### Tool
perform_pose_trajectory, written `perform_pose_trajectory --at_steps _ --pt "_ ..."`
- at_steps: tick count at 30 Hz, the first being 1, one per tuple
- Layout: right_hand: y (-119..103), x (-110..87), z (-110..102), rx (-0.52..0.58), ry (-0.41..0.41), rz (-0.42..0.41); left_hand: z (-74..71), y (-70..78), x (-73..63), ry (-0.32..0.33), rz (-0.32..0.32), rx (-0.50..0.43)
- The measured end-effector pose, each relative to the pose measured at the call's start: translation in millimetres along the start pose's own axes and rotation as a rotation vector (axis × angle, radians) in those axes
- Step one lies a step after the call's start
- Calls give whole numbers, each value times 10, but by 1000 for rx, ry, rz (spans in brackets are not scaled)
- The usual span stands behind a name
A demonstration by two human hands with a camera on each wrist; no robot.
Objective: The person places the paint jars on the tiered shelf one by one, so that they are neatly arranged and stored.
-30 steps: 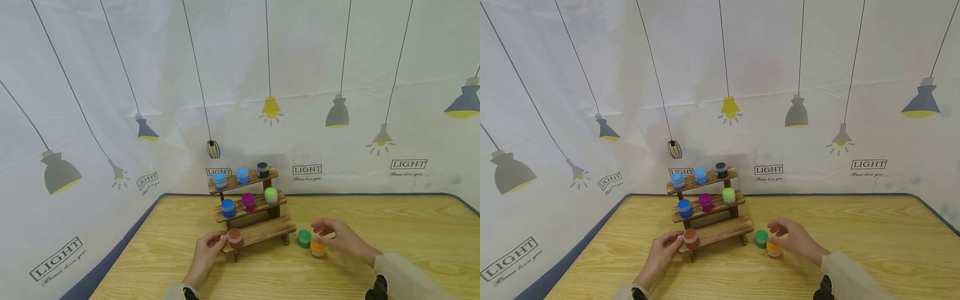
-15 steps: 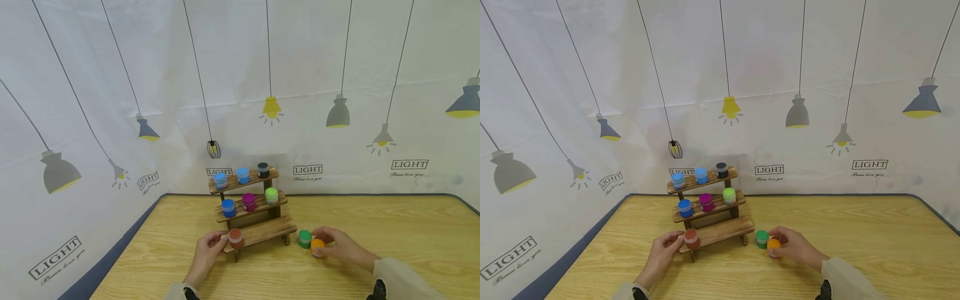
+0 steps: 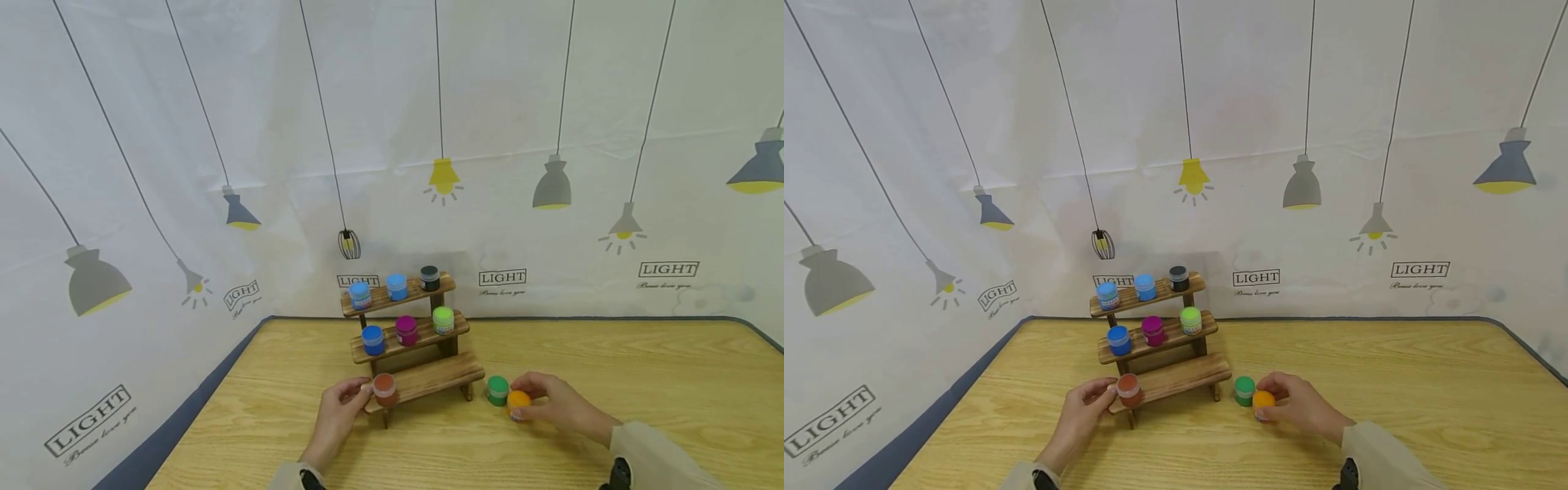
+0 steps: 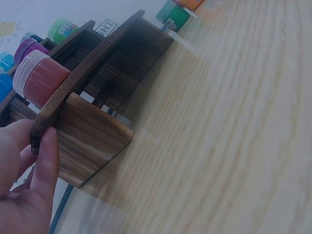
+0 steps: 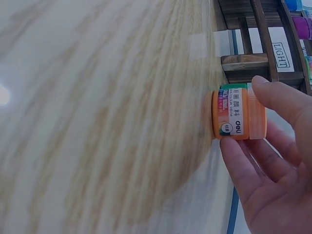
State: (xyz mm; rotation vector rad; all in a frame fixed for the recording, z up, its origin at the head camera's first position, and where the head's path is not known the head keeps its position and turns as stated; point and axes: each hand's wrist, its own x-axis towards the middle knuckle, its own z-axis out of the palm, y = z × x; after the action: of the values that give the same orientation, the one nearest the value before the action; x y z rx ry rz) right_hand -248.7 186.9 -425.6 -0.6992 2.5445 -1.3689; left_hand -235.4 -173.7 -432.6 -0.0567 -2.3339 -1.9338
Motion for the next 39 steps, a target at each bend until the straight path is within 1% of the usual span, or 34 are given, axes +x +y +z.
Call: perform_pose_trajectory --at_steps 9,14,19,26,32,39 --pt "-14 -4 -18 15 -21 25 3 -4 4 3 -24 -4" --pt "-7 -12 -35 -1 -20 25 2 -7 4 3 -27 0" --pt "27 -9 -61 -20 2 65 2 1 2 4 -30 3" --pt "88 30 -144 -21 24 61 0 12 -4 4 -32 10" --pt "147 60 -206 -22 59 109 -3 4 3 1 -28 10" --pt "167 92 -247 -40 82 118 -6 -2 6 4 -35 5"
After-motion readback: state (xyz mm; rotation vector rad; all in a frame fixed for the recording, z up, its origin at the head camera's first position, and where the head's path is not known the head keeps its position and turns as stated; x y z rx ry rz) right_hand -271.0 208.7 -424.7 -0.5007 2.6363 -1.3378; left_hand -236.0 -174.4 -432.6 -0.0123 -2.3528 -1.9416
